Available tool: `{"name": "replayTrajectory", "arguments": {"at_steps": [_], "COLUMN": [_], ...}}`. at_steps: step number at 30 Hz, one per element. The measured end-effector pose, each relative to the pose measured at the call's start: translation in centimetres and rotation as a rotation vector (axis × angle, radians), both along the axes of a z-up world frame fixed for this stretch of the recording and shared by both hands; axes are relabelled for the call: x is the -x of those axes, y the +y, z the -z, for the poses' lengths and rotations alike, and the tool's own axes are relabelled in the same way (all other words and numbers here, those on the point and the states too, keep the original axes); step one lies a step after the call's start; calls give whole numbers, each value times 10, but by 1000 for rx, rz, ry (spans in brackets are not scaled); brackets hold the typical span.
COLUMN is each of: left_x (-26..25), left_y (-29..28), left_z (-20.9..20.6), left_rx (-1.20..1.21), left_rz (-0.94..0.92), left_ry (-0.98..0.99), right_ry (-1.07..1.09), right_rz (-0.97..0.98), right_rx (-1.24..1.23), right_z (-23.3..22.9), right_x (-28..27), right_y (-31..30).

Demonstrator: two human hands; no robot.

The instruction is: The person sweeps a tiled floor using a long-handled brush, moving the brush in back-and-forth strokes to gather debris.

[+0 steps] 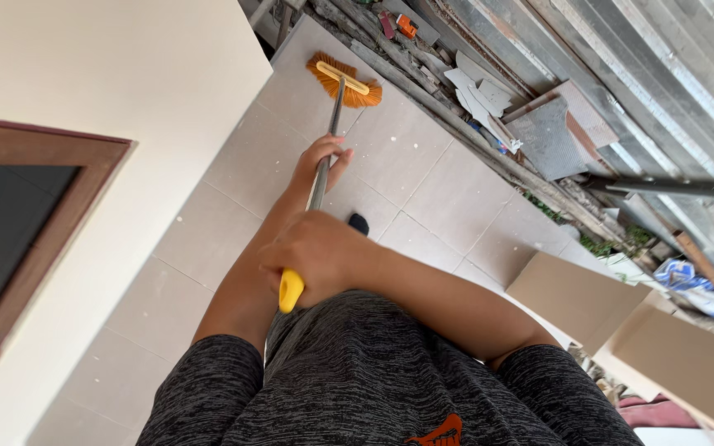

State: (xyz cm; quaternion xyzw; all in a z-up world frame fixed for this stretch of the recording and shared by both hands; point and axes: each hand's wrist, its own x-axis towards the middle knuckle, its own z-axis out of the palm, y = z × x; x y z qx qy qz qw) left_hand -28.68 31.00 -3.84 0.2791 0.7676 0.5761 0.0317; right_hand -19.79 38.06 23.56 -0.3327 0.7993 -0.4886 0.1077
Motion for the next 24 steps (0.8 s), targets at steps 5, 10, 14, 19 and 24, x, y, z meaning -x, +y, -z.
{"name": "replayTrajectory", "arguments": {"at_steps": [5,10,14,19,24], "left_x": [12,8,1,-16,-7], "left_y": [-5,-12,-18,-52,-85], "left_z": [-33,-66,-118,-182,-188], "left_rx": [-5,-41,12,-66,-675], "left_rz": [90,267,487,576,577], "left_ry": [-172,-157,-363,-369,-1102], "right_ry": [25,180,278,251,300], "right_rz": [105,409,488,651,828], "right_rx": [-14,61,219,0,-170], "right_z": [-28,-65,-68,-27,-24], "right_x": [8,-2,-12,4,9], "right_y": [-20,-50,-59,-68,-60]}}
